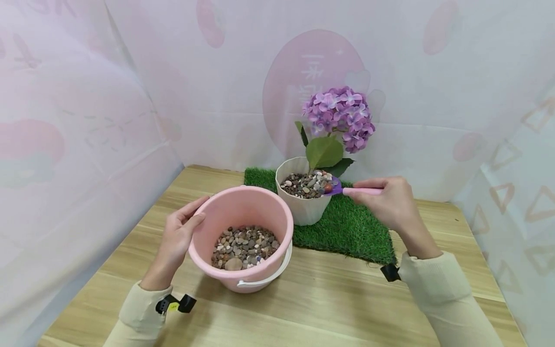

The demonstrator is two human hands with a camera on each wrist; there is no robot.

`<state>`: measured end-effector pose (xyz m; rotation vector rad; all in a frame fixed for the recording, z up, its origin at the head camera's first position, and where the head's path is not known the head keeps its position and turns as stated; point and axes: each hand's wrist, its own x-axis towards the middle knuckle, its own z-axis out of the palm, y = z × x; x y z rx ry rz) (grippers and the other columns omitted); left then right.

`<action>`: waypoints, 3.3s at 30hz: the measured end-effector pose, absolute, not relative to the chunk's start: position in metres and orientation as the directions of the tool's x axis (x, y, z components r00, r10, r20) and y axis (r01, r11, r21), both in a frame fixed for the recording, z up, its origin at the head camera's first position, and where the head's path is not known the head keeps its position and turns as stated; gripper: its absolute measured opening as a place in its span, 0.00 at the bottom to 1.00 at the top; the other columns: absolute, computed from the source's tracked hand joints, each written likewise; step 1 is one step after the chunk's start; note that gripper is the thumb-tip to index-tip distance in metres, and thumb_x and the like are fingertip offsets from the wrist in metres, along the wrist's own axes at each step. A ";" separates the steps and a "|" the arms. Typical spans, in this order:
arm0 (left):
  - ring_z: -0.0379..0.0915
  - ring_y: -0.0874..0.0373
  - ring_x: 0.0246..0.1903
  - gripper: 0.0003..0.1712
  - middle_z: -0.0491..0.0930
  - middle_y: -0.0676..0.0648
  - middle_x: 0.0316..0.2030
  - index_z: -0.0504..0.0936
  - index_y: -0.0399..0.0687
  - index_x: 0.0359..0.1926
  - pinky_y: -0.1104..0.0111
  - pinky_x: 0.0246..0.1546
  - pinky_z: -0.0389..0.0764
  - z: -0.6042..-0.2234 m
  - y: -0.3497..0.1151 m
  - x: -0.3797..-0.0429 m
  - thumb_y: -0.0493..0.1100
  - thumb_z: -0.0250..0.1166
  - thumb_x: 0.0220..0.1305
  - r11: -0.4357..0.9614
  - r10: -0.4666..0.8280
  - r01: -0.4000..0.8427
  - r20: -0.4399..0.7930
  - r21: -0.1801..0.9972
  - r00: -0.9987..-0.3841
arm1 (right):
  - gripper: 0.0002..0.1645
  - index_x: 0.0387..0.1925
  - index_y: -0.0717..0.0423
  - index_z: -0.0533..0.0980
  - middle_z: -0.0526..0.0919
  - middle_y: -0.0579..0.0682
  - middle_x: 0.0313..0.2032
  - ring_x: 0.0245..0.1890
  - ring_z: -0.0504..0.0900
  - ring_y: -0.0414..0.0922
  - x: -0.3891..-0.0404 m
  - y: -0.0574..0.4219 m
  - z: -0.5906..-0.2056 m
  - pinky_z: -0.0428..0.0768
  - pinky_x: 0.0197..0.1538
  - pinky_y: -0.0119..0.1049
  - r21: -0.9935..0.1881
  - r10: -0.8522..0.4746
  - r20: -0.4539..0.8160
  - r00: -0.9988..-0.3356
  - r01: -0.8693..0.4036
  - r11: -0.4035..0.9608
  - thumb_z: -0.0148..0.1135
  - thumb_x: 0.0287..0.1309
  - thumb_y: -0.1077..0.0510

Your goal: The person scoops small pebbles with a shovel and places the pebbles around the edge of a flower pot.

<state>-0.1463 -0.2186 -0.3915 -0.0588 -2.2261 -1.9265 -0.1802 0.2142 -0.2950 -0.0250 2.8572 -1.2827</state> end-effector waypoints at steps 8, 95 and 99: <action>0.74 0.50 0.59 0.24 0.73 0.43 0.64 0.71 0.41 0.65 0.74 0.52 0.82 -0.392 -0.219 -0.146 0.35 0.55 0.69 0.148 -0.101 0.154 0.170 0.977 -0.980 | 0.39 0.49 0.47 0.83 0.89 0.47 0.40 0.51 0.84 0.50 -0.195 0.214 -0.294 0.81 0.53 0.49 -0.684 -0.020 -0.013 -1.000 -0.006 0.730 0.65 0.44 0.25; 0.73 0.51 0.59 0.24 0.74 0.43 0.63 0.72 0.41 0.65 0.73 0.53 0.81 -0.392 -0.220 -0.148 0.35 0.56 0.69 0.132 -0.114 0.157 0.173 0.979 -0.978 | 0.10 0.33 0.47 0.87 0.89 0.44 0.29 0.24 0.84 0.33 -0.170 0.123 -0.247 0.82 0.24 0.27 -0.444 -0.471 0.210 -0.857 -0.513 0.735 0.72 0.52 0.47; 0.73 0.50 0.60 0.24 0.73 0.43 0.64 0.72 0.41 0.65 0.73 0.54 0.81 -0.392 -0.220 -0.148 0.35 0.56 0.69 0.130 -0.110 0.158 0.173 0.979 -0.979 | 0.10 0.33 0.50 0.87 0.89 0.44 0.28 0.22 0.83 0.33 -0.171 0.115 -0.258 0.82 0.24 0.26 -0.438 -0.517 0.213 -0.829 -0.555 0.708 0.72 0.52 0.49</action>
